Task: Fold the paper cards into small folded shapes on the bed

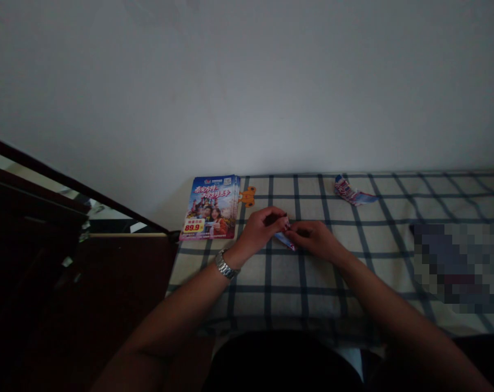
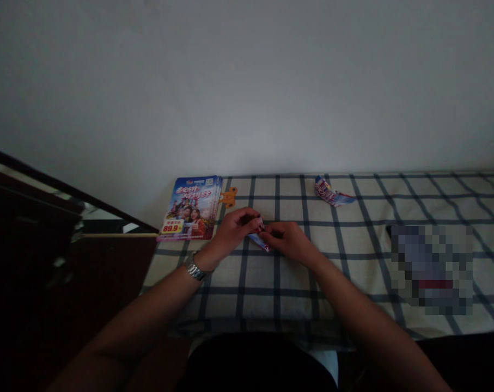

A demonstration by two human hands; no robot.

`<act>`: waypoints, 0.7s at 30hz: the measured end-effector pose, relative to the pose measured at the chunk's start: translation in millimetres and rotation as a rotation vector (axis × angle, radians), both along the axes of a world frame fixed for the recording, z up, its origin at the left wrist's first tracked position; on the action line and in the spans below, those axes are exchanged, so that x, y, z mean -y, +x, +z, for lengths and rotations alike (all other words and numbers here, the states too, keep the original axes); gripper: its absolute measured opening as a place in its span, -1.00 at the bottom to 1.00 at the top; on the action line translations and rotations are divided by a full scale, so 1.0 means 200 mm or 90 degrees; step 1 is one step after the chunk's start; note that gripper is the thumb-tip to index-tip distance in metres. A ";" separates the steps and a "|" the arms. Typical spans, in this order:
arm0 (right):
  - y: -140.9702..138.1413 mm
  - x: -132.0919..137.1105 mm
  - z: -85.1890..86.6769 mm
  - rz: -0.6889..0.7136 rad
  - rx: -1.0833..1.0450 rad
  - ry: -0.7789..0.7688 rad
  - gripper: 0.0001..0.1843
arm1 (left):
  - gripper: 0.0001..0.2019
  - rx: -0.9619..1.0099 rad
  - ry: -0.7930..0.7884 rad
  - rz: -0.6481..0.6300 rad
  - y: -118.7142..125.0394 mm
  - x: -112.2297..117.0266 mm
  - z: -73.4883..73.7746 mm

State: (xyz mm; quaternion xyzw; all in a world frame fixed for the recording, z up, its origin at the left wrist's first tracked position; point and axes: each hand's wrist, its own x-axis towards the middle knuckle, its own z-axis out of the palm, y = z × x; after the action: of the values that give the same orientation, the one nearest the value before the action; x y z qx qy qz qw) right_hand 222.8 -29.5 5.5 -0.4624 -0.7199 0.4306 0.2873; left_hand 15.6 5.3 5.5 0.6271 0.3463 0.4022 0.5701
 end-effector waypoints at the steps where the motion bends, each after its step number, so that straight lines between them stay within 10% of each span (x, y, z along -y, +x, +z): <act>1: 0.00 0.00 0.00 -0.001 -0.003 -0.004 -0.53 | -0.70 0.009 -0.011 0.003 0.00 0.00 0.00; 21: -0.02 0.01 0.00 -0.063 -0.007 0.058 -0.59 | -0.75 -0.005 0.015 0.047 0.01 0.01 0.00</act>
State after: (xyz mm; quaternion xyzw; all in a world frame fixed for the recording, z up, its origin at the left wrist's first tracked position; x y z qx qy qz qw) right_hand 219.1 -31.2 6.2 -0.4812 -0.7133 0.3857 0.3329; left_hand 18.4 2.7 4.8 0.6223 0.3665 0.4247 0.5459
